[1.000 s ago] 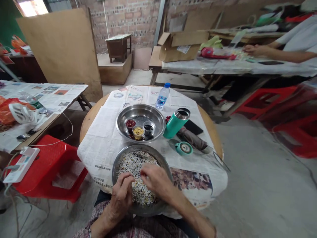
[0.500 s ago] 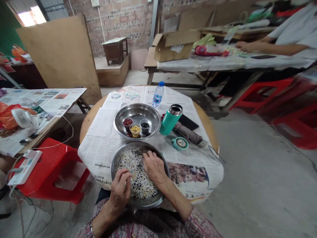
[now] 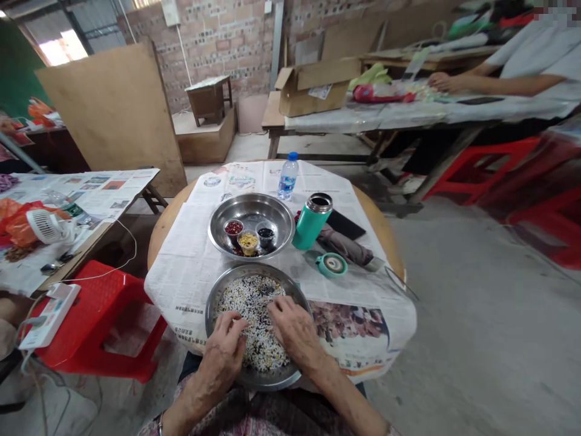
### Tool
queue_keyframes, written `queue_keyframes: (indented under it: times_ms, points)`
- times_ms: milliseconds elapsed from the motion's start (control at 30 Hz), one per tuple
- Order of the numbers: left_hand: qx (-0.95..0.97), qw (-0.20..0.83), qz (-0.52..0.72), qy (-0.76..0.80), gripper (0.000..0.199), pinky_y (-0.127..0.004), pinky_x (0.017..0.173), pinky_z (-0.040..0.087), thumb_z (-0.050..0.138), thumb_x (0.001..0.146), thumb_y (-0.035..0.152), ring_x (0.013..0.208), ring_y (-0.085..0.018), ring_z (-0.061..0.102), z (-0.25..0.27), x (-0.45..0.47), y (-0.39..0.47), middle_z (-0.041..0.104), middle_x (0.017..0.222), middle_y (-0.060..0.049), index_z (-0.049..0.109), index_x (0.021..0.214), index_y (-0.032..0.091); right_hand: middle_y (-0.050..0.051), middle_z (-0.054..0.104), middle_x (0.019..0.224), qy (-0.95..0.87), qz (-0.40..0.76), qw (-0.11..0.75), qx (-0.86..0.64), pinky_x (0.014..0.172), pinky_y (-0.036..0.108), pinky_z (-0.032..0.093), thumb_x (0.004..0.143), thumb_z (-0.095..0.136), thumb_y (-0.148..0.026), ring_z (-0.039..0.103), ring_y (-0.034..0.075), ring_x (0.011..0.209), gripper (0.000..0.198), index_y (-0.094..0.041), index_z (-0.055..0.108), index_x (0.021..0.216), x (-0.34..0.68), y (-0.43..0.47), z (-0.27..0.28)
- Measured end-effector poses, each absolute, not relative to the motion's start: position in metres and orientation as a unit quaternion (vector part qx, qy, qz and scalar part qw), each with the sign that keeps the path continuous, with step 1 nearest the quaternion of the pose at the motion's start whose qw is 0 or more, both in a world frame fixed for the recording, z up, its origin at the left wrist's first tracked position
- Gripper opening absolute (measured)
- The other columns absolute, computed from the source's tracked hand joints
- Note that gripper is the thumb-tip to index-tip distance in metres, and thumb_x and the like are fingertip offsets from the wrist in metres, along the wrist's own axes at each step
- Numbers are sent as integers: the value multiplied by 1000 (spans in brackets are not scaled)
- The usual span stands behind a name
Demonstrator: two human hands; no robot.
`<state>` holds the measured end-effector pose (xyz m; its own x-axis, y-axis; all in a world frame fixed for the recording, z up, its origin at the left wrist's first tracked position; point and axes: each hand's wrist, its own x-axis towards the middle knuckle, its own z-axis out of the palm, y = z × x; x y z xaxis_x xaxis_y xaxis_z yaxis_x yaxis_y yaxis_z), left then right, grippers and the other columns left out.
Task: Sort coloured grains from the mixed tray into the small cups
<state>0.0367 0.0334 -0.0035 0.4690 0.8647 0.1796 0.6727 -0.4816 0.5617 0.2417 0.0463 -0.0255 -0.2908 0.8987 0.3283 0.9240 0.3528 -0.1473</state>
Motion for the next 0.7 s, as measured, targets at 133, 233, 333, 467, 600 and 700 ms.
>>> queue_keyframes:
  times_ms: [133,233,333,467,600,700]
  points:
    - [834,234,69,495,35,-36,93,50,42,89,3,107,-22,53,-1,46,42,54,114,-8,55,115,23,6,65,91,-789,-57,212,-574,71,33,49,86,55,-4,62,23,85,21,-20,64,97,245,35,-31]
    - [852,218,33,475,36,-33,94,48,44,86,1,110,-21,52,3,56,54,54,116,-6,55,113,23,4,66,85,-803,-26,264,-533,73,31,49,89,52,-7,63,20,80,20,-22,63,96,236,19,-34]
    - [862,167,30,478,33,-34,90,50,49,84,2,112,-24,52,9,64,70,55,117,-7,56,110,22,3,68,84,-790,-29,311,-528,74,31,49,89,46,-5,65,19,78,25,-22,63,97,232,7,-37]
    - [863,137,89,478,21,-30,84,51,46,93,8,101,-21,58,13,64,89,60,105,-5,60,101,21,3,71,88,-750,-53,353,-557,77,34,50,90,41,-5,66,20,83,32,-22,64,104,235,3,-40]
    - [856,137,227,444,18,-26,79,50,46,99,17,85,-16,60,29,59,120,62,89,-3,63,93,20,5,72,95,-723,-70,421,-544,85,36,51,93,48,-13,67,20,89,23,-21,66,104,235,3,-41]
    - [834,110,319,436,15,-25,78,50,50,98,18,83,-14,61,50,54,162,64,90,-4,65,96,19,4,72,91,-708,-61,466,-527,84,34,52,93,53,-15,67,18,85,18,-21,66,104,234,3,-41]
